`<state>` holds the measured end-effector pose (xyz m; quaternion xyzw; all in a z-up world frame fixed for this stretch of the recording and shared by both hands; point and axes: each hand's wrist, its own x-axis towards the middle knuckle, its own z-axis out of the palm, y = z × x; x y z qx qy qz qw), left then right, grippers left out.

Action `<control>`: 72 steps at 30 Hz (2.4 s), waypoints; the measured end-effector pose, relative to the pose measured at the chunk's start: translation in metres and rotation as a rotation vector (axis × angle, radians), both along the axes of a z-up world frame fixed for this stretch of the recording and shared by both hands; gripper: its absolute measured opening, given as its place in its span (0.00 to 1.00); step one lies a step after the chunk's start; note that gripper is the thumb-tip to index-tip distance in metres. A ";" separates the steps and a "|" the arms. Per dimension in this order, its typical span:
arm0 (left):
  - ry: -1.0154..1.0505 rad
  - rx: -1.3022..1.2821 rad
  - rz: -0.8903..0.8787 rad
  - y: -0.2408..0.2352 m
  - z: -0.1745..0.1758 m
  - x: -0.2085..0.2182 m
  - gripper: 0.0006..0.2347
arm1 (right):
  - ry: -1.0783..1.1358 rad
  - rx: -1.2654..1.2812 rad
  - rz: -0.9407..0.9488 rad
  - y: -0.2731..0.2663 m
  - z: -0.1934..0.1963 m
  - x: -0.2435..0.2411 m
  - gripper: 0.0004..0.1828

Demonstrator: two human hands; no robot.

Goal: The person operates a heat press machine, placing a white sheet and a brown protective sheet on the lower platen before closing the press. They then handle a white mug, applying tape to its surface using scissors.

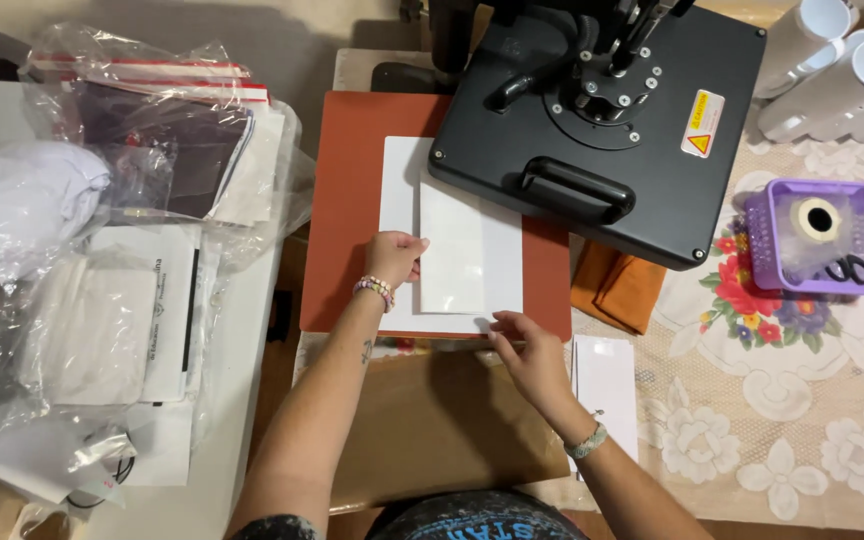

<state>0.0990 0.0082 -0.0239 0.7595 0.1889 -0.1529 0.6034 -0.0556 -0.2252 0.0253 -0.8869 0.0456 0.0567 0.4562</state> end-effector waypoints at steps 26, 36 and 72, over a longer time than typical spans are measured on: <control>-0.354 0.987 -0.823 0.020 0.049 -0.098 0.29 | -0.095 -0.786 0.424 0.020 -0.015 0.005 0.49; 0.150 -0.382 0.248 0.072 0.085 -0.111 0.25 | 0.338 0.677 -0.474 -0.031 0.026 0.018 0.30; 0.466 -0.551 0.053 0.079 0.099 -0.108 0.42 | 0.657 0.705 -0.382 -0.032 0.040 0.016 0.32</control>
